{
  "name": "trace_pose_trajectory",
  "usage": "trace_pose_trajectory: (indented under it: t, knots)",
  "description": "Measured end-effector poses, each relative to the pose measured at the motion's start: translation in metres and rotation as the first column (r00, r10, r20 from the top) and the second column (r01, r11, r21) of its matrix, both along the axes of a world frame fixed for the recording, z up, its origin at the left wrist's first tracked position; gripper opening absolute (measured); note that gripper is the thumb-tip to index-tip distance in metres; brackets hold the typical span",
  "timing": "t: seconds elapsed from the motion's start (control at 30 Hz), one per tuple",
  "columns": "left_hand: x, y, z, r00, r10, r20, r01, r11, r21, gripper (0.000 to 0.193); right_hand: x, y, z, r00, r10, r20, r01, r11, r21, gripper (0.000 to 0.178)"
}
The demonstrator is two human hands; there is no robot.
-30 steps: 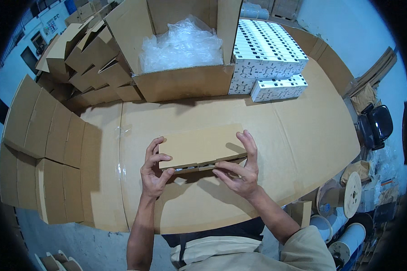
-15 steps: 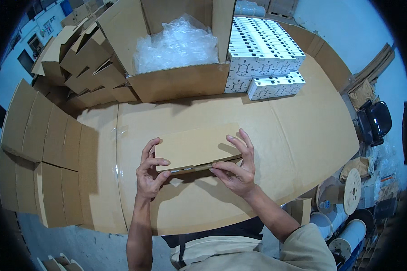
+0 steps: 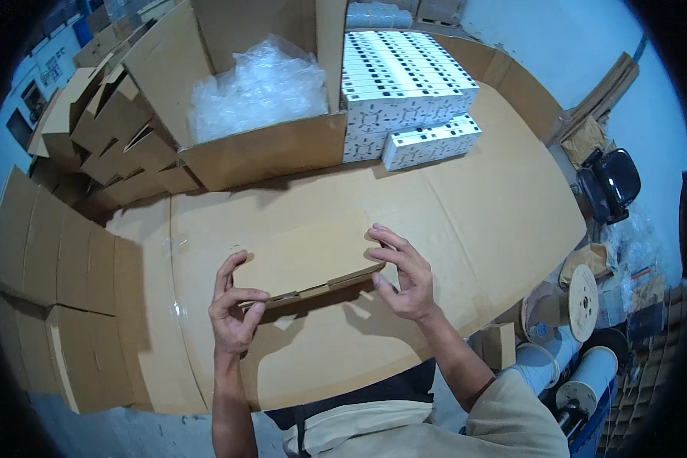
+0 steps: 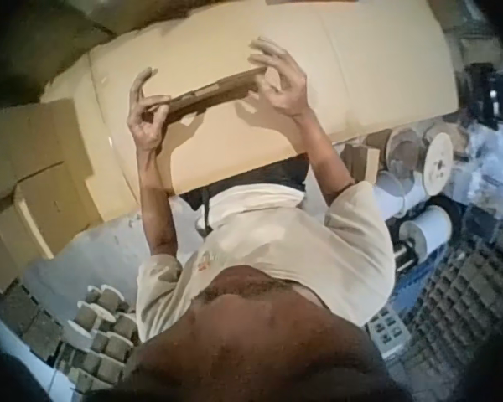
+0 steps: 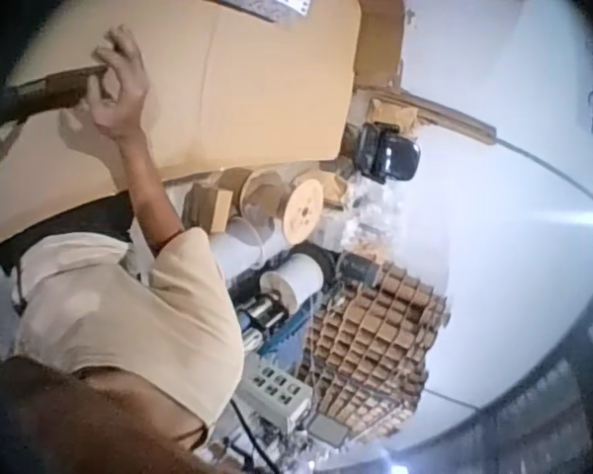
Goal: Packing small product boxes into bubble wrap bags and then into larger shipping boxes.
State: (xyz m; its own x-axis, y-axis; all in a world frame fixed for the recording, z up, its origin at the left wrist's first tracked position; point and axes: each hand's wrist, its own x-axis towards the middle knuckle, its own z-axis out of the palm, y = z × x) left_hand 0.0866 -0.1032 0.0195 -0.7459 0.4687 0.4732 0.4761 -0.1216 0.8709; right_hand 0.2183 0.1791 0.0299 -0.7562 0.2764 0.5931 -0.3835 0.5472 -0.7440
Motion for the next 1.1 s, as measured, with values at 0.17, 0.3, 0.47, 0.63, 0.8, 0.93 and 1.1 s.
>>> trace_pose_trajectory:
  t: [0.17,0.3,0.47,0.63,0.8,0.93,1.1]
  knots:
    - [-0.004,-0.002,0.001,1.0,-0.004,0.014,0.005,1.0,-0.016,0.012,0.002,0.01,-0.002,0.997,0.077,0.01,-0.075,0.989,-0.127,0.026]
    - [-0.005,-0.002,0.0,1.0,-0.012,0.008,0.013,0.999,-0.035,0.013,0.0,0.017,-0.006,0.993,0.114,-0.016,-0.115,0.988,-0.102,0.027]
    - [0.0,0.001,0.002,1.0,0.011,-0.01,-0.011,1.0,-0.008,0.016,0.0,0.019,0.008,0.996,0.089,0.009,-0.09,0.983,0.162,0.023]
    - [0.02,0.02,0.017,0.899,0.15,-0.411,-0.266,0.933,-0.242,0.03,-0.012,-0.012,0.017,0.997,0.067,0.032,-0.074,0.902,0.425,0.021]
    - [0.032,0.041,0.011,0.862,0.334,-0.382,-0.408,0.904,-0.129,0.04,-0.017,-0.023,0.004,0.994,-0.029,-0.102,0.073,0.884,0.461,0.022]
    - [0.032,0.038,0.0,0.856,0.351,-0.38,-0.416,0.904,-0.099,0.039,-0.016,-0.029,0.003,0.992,-0.043,-0.118,0.094,0.874,0.477,0.02]
    - [0.035,0.04,-0.001,0.852,0.381,-0.358,-0.436,0.896,-0.083,0.036,-0.016,-0.04,0.0,0.988,-0.116,-0.104,0.149,0.894,0.423,0.02]
